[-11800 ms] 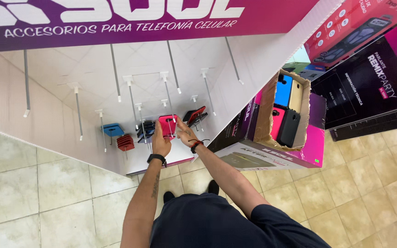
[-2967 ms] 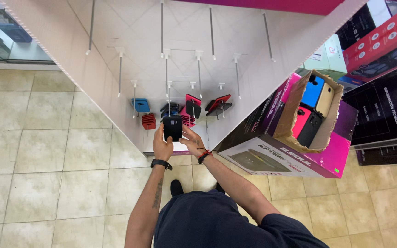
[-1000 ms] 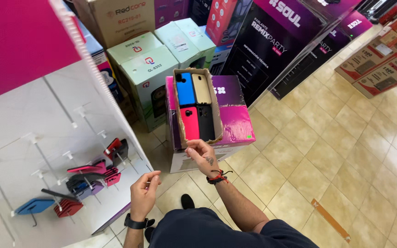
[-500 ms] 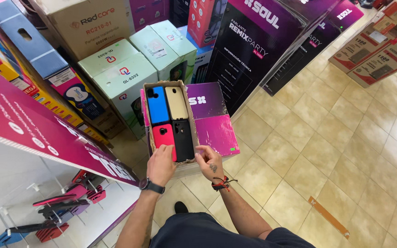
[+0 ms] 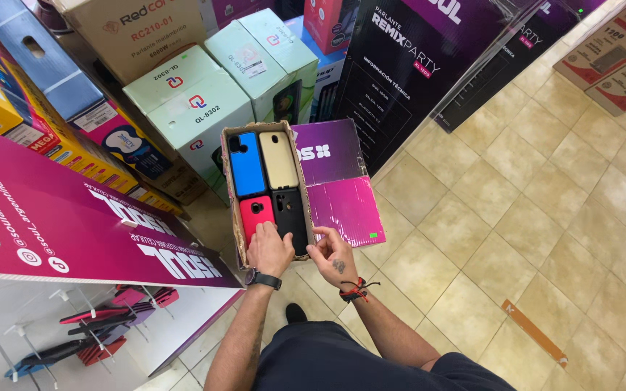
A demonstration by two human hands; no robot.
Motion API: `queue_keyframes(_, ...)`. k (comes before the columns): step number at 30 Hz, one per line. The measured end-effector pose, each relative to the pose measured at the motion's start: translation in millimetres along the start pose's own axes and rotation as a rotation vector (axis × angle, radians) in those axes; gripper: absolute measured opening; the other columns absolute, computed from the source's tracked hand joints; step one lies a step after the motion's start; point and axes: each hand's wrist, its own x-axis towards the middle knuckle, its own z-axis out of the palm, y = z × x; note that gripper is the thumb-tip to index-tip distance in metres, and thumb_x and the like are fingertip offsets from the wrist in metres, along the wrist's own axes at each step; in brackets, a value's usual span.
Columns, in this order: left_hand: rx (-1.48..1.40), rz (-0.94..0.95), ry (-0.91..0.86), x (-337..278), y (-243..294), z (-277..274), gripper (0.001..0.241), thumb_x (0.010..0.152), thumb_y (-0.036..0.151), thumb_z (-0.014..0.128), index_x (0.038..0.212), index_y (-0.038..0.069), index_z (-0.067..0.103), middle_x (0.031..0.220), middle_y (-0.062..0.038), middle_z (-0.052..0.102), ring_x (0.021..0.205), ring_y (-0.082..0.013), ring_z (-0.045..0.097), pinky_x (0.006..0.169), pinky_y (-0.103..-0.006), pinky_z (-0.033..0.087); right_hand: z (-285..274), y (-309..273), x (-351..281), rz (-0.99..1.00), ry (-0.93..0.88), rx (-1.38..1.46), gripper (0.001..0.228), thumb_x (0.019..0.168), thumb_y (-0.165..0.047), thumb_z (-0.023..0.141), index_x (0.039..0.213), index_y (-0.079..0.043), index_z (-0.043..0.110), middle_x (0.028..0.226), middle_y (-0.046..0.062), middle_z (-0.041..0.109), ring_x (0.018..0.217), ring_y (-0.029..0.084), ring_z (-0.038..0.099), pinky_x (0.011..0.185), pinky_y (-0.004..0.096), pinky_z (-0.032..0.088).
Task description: The person organizes phone cases by taking them one by one from a cardboard box and hanging them onto metal display hooks on a stand.
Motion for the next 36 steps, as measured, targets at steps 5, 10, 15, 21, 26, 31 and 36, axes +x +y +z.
queue_keyframes(5, -0.412, -0.061, -0.146, 3.8, 7.3, -20.2, 0.039, 0.113, 0.033, 0.087, 0.141, 0.015, 0.068, 0.125, -0.017, 0.092, 0.128, -0.0550, 0.089, 0.109, -0.0718, 0.069, -2.1, -1.6, 0.0, 0.014, -0.009, 0.008, 0.044, 0.108, -0.011, 0.097, 0.150, -0.014, 0.086, 0.077, 0.005, 0.084, 0.061, 0.014, 0.067, 0.058, 0.029, 0.052)
queue_keyframes(10, -0.525, -0.010, -0.060, -9.9, 12.3, -43.9, 0.047, 0.113, 0.022, 0.085, 0.155, 0.016, 0.066, 0.118, -0.016, 0.098, 0.120, -0.0524, 0.092, 0.106, -0.0676, 0.069, -5.8, -14.5, -3.0, 0.029, 0.005, 0.028, 0.042, 0.111, -0.010, 0.095, 0.152, -0.012, 0.086, 0.083, 0.006, 0.087, 0.066, 0.015, 0.070, 0.061, 0.029, 0.056)
queue_keyframes(15, -0.688, 0.081, 0.102, -40.0, 6.6, -86.1, 0.049, 0.113, 0.011, 0.085, 0.159, 0.012, 0.069, 0.113, -0.016, 0.099, 0.108, -0.0451, 0.095, 0.097, -0.0579, 0.070, -5.3, -39.6, -6.6, -0.024, 0.052, 0.032, 0.041, 0.112, -0.011, 0.096, 0.152, -0.008, 0.088, 0.103, 0.014, 0.092, 0.084, 0.020, 0.080, 0.073, 0.033, 0.066)
queue_keyframes(21, -0.868, 0.119, 0.142, -87.1, -33.4, -122.4, 0.049, 0.115, 0.006, 0.086, 0.162, 0.011, 0.073, 0.116, -0.016, 0.100, 0.101, -0.0360, 0.095, 0.086, -0.0446, 0.074, 23.8, -67.3, -17.0, -0.077, -0.042, 0.204, 0.056, 0.120, -0.010, 0.087, 0.175, -0.004, 0.078, 0.164, 0.018, 0.080, 0.142, 0.031, 0.084, 0.116, 0.042, 0.071)
queue_keyframes(26, -0.917, 0.130, 0.179, -136.8, -80.3, -136.7, 0.043, 0.120, 0.003, 0.080, 0.162, 0.004, 0.073, 0.119, -0.023, 0.098, 0.099, -0.0393, 0.094, 0.084, -0.0483, 0.077, 60.8, -87.7, -53.4, -0.039, -0.192, 0.260, 0.070, 0.122, -0.010, 0.084, 0.189, -0.006, 0.066, 0.168, 0.023, 0.079, 0.147, 0.033, 0.077, 0.123, 0.051, 0.067)
queue_keyframes(31, -0.864, 0.109, 0.279, -188.8, -131.1, -147.0, 0.038, 0.123, 0.007, 0.077, 0.161, 0.005, 0.076, 0.123, -0.022, 0.098, 0.101, -0.0415, 0.094, 0.084, -0.0491, 0.077, 102.1, -110.0, -102.0, -0.039, -0.278, 0.242, 0.075, 0.121, -0.008, 0.087, 0.192, -0.008, 0.063, 0.165, 0.020, 0.080, 0.144, 0.030, 0.082, 0.118, 0.046, 0.071)
queue_keyframes(36, -0.753, 0.081, 0.474, -240.7, -201.2, -139.0, 0.029, 0.122, 0.013, 0.084, 0.151, 0.007, 0.086, 0.121, -0.018, 0.094, 0.103, -0.0380, 0.091, 0.083, -0.0418, 0.076, 155.4, -119.6, -152.4, -0.024, -0.362, 0.233, 0.076, 0.119, -0.006, 0.089, 0.191, -0.008, 0.064, 0.163, 0.020, 0.081, 0.144, 0.031, 0.085, 0.116, 0.043, 0.073)
